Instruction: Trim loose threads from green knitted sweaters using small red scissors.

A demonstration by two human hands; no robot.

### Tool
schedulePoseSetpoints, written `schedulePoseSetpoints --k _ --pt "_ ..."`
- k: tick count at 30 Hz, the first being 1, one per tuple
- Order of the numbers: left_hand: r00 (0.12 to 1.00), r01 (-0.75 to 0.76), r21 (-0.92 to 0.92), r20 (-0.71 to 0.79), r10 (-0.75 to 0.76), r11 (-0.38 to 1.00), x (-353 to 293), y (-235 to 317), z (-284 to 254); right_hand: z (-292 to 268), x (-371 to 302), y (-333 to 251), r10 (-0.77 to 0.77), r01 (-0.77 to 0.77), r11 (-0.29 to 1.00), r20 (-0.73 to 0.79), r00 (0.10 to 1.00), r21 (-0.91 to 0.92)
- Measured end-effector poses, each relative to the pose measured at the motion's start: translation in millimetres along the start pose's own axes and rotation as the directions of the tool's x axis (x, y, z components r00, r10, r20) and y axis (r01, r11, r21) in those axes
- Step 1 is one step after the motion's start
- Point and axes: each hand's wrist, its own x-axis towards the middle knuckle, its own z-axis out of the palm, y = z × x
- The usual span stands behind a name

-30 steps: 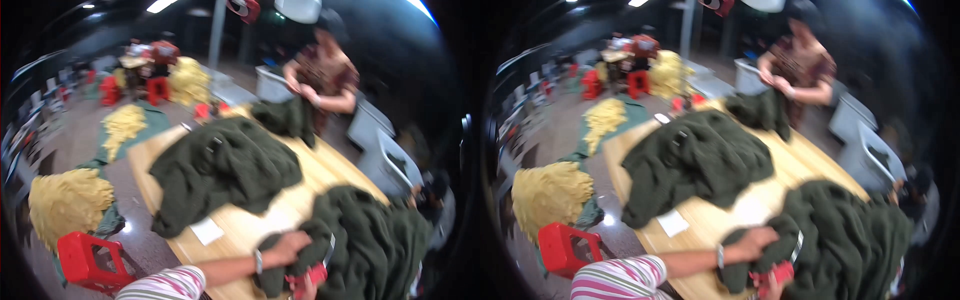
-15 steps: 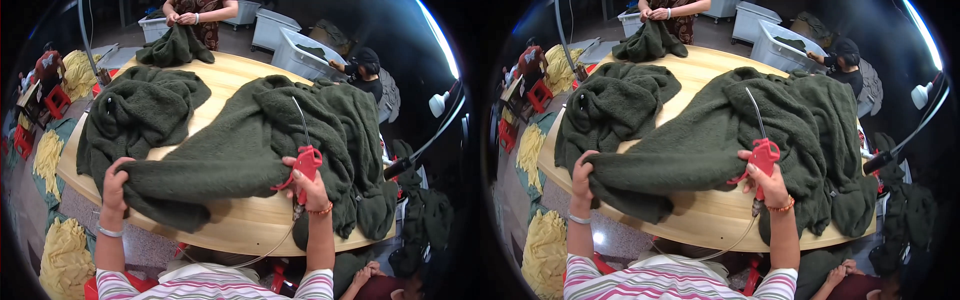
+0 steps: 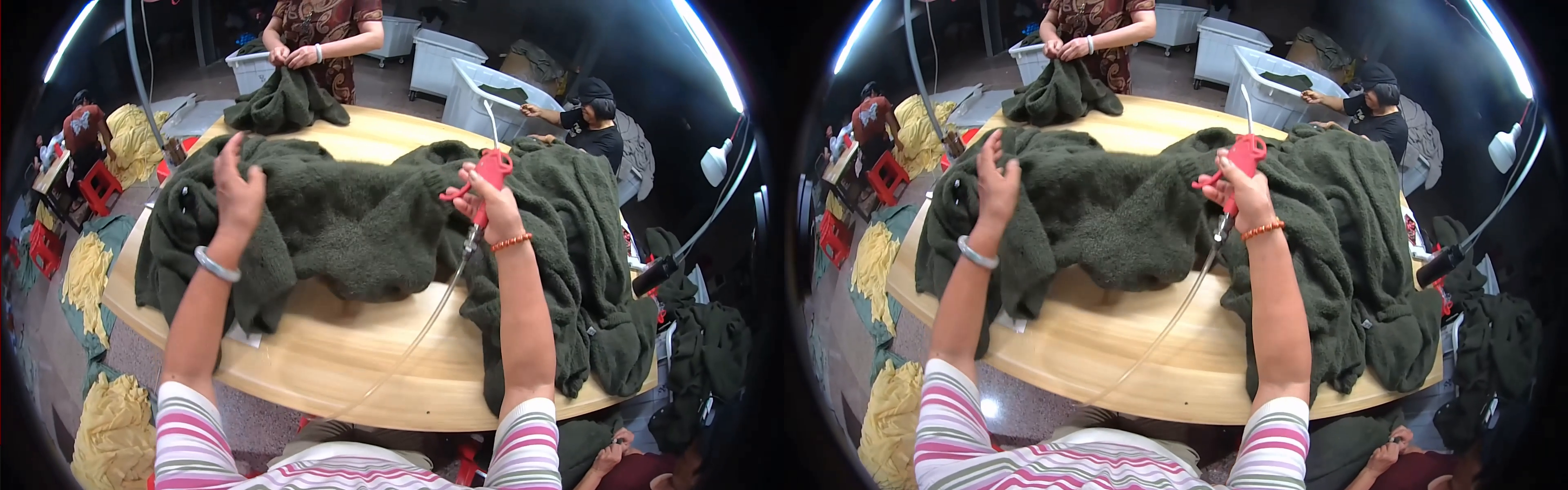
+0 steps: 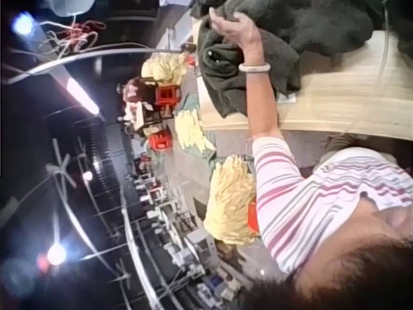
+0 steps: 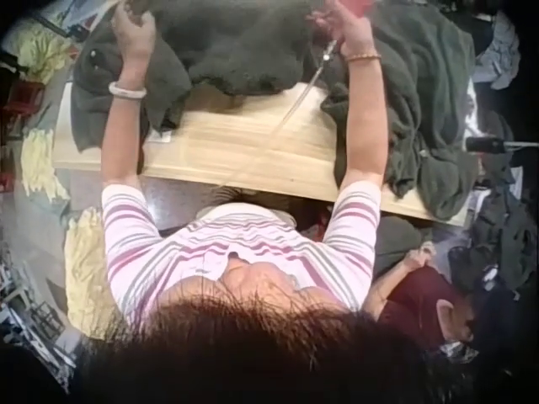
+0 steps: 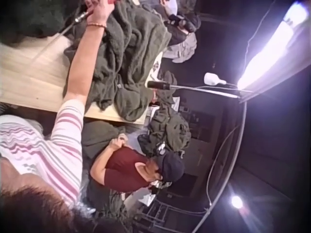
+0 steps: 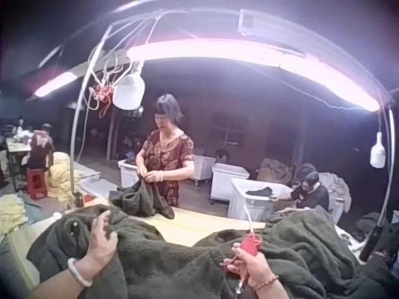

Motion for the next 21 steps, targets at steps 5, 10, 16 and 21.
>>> schedulePoseSetpoints --k 5,10,16,21 --pt "0.73 -0.366 -0.195 0.547 0.411 0.91 -95 77 18 -22 -40 33 0.254 -0.245 0.961 0.053 0.966 -0.128" --pt "0.603 -0.402 -0.077 0.728 0.327 0.912 -173 40 45 -38 -72 73 0.454 -0.443 0.874 0.015 0.891 -0.199" --pt "0.443 -0.207 0.042 0.895 0.055 0.977 -152 27 51 -52 -73 93 0.463 -0.455 0.875 0.011 0.886 -0.166" --pt "-0.127 0.72 -0.086 0.959 0.252 0.689 -147 56 -21 -51 -74 90 0.441 -0.429 0.89 0.055 0.896 -0.152"
